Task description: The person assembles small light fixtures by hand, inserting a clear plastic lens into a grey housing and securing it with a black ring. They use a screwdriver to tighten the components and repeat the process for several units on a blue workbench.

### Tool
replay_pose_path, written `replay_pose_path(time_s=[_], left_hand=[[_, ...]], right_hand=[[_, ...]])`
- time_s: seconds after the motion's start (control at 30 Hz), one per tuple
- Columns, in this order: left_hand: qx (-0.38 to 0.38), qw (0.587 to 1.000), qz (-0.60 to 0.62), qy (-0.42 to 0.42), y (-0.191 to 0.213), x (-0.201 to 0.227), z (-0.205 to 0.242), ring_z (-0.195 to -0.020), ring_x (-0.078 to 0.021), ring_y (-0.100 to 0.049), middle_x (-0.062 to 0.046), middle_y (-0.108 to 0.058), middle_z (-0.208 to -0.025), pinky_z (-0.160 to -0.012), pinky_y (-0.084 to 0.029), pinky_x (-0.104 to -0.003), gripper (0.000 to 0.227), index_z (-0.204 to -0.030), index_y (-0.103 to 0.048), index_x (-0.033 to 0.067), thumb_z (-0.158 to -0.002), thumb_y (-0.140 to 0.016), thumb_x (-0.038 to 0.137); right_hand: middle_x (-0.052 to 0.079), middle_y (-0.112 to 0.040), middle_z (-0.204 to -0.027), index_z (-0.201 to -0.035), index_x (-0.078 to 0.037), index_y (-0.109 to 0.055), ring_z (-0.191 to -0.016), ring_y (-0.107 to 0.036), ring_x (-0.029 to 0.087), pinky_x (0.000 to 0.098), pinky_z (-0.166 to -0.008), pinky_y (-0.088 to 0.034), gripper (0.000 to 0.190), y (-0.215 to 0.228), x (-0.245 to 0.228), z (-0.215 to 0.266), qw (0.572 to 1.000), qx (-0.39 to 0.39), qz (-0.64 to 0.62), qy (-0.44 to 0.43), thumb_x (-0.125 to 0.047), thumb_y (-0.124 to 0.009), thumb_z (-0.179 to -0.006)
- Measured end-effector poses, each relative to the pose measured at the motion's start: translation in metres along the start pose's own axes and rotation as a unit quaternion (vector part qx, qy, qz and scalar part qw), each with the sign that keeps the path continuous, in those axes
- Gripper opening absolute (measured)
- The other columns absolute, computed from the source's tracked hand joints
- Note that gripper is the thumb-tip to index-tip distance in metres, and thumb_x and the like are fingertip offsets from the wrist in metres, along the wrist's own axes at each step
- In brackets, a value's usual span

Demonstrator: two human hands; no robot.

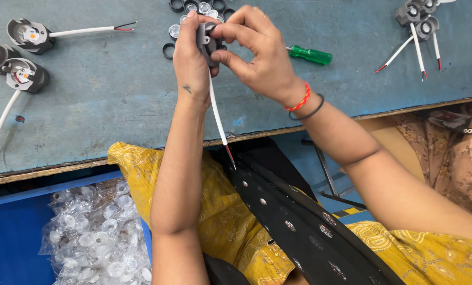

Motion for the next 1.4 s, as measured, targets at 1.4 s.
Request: replay_pose_path(time_s=[1.4], left_hand=[[0.044, 0.957, -0.167, -0.234, 0.011, 0.002, -0.001, -0.084, -0.0138, -0.048, -0.002, -0.054, -0.092, -0.08, -0.043, -0.031, 0.036, -0.102, -0.059, 0.0057, -0.116, -0.035, 0.029]], right_hand=[[0.001, -0.059, -0.109, -0.127, -0.005, -0.07, -0.093, -0.057, 0.011, 0.0268, -0.077, -0.048, 0.028, -0.021, 0.023, 0.024, 0.991, 0.046, -0.088, -0.087, -0.005, -0.081, -0.101]])
Point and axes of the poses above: each hand's wrist, its own z-axis away from the middle knuckle, its own y-axis out of the back of the hand, x = y × z, the point moved 9 cm from there along -z, towards the middle knuckle
